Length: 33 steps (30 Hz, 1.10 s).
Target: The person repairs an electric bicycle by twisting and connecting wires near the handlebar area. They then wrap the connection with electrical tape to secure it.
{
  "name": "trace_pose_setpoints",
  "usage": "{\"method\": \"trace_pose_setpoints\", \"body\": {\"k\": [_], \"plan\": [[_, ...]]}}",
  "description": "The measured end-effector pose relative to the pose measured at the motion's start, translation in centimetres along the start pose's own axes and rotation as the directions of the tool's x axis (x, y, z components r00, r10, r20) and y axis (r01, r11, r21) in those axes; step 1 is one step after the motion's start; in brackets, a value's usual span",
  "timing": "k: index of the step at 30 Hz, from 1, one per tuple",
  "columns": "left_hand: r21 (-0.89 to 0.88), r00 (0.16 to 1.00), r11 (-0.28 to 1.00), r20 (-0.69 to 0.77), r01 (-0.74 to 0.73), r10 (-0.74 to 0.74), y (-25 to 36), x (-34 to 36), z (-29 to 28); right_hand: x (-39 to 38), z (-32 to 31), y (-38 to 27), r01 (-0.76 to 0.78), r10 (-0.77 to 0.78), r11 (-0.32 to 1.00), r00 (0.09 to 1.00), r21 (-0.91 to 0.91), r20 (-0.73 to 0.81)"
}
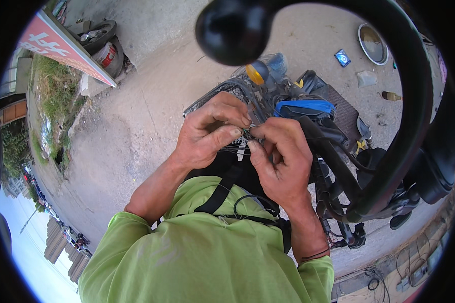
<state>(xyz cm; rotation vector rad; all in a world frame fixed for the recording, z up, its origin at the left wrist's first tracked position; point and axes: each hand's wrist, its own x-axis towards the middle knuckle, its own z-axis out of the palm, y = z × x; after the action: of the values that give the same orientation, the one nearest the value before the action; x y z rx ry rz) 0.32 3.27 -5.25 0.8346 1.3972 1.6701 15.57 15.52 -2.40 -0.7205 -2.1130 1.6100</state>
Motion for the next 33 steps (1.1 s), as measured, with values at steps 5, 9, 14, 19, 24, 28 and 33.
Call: {"method": "trace_pose_setpoints", "body": {"k": [5,9,14,19,24,28,33], "plan": [[-0.001,1.0,1.0,-0.03,0.001,-0.001,-0.2,-0.1,0.3,0.0,0.4,0.3,0.024,-0.022,0.999,0.999,0.049,-0.043],[0.268,0.974,0.961,-0.193,-0.062,0.117,1.0,0.4,1.3,0.1,1.1,0.7,0.066,-0.061,0.997,0.99,0.036,-0.128],[0.576,0.943,0.817,-0.263,-0.015,0.203,3.7,-0.7,1.9,0.8,1.6,0.2,0.093,-0.102,0.993,0.983,-0.07,-0.154],[0.384,0.944,0.898,-0.318,0.215,-0.09,3.6,-1.0,2.2,1.4,1.6,-0.3,0.157,-0.178,0.966,0.98,-0.205,-0.085],[0.372,0.93,0.884,-0.331,0.282,-0.157,3.9,-1.0,2.0,1.7,1.6,-0.8,0.175,-0.187,0.945,0.982,-0.275,-0.018],[0.424,0.942,0.867,-0.31,0.261,-0.131,3.9,-0.9,1.9,1.7,1.8,-0.8,0.162,-0.174,0.943,0.985,-0.29,-0.013],[0.439,0.95,0.86,-0.275,0.259,-0.146,4.1,-1.0,1.6,1.8,1.7,-1.3,0.173,-0.175,0.924,0.984,-0.342,0.025]]}}
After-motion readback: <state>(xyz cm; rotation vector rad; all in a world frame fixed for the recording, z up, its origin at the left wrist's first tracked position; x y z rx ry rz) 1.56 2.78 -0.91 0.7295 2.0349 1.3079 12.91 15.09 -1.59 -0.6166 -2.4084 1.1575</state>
